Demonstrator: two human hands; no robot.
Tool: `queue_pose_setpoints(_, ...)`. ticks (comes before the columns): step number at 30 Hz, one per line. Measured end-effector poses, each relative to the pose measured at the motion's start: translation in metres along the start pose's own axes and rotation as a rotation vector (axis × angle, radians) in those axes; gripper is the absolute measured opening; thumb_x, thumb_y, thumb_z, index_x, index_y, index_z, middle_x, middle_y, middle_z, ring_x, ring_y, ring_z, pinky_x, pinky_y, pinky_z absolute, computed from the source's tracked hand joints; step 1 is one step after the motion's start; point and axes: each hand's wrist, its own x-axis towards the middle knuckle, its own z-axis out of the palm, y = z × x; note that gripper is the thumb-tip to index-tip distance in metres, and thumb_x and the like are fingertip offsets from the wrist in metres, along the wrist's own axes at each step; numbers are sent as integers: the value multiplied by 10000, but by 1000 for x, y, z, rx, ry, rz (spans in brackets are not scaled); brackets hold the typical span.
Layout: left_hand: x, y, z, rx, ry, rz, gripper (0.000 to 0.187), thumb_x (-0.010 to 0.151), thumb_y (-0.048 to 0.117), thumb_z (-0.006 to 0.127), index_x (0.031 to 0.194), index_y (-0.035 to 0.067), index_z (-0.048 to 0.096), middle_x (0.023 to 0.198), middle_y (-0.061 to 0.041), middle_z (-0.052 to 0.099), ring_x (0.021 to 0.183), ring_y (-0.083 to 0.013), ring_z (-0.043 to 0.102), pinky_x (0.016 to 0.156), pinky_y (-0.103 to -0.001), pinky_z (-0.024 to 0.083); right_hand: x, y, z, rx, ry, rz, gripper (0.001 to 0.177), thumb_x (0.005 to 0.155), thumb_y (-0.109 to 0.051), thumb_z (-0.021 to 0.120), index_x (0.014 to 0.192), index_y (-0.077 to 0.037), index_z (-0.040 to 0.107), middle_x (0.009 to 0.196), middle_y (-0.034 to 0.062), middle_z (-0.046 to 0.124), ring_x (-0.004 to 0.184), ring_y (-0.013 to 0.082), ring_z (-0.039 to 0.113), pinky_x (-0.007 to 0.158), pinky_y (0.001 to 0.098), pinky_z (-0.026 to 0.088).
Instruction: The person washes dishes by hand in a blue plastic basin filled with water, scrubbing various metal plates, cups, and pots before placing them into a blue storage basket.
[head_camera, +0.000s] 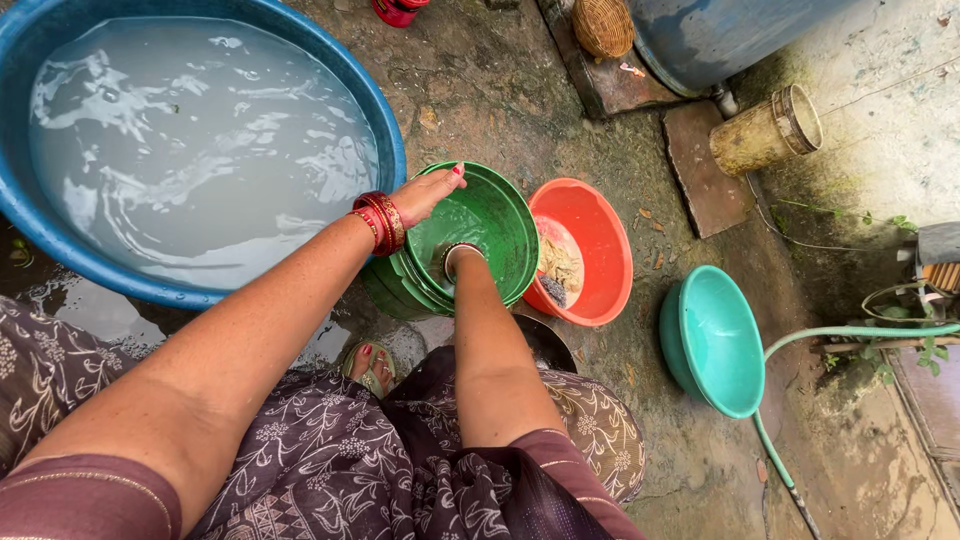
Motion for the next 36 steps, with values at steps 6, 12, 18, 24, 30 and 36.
queue_pose_setpoints(6,6,-10,-4,-250,35,11,735,939,710,439,1339,114,599,1512,-103,521,1459,-277,389,1087,-510,415,-34,-24,-22,826,52,-297,737,690,-181,889,1345,-141,554,1258,96,681,1028,230,713,767,413,625)
queue_pose_setpoints(12,9,-9,-12,-168,303,113,578,977,542,555,1258,52,676,1252,-133,713,1225,-312,632,995,-450,508,-69,-34,-54,1797,12,-203,615,777,-505,825,1197,-114,603,1063,84,690,918,232,708,742,353,644)
queue_pose_setpoints(18,-1,-4,-19,14,412,304,583,900,417,736,1311,31,587,1290,-153,665,1254,-264,623,1019,-378,499,-62,-64,-79,1805,-95,-134,720,795,-821,579,949,-122,665,761,66,684,626,210,657,474,272,502)
queue_pose_setpoints(24,-13,13,-52,-80,707,313,576,997,508,617,1402,99,593,1369,-191,675,1283,-326,646,1063,-390,503,-83,-171,-111,1109,260,-320,673,908,-806,493,861,-148,627,620,34,566,460,180,526,361,308,395)
queue_pose_setpoints(30,-87,36,-148,87,1380,320,532,832,292,770,1295,85,609,1285,-197,663,1195,-390,619,1021,-441,492,-126,-341,-59,1053,160,-691,604,941,-554,438,1424,-197,374,1201,102,628,900,230,696,659,380,602)
queue_pose_setpoints(36,-198,36,-241,-94,1883,219,447,940,204,681,1368,139,571,1404,-186,568,1247,-382,597,1048,-436,480,-139,-470,59,1041,-353,-1049,645,971,-211,585,1557,-99,339,1431,137,556,1179,254,605,981,374,515)
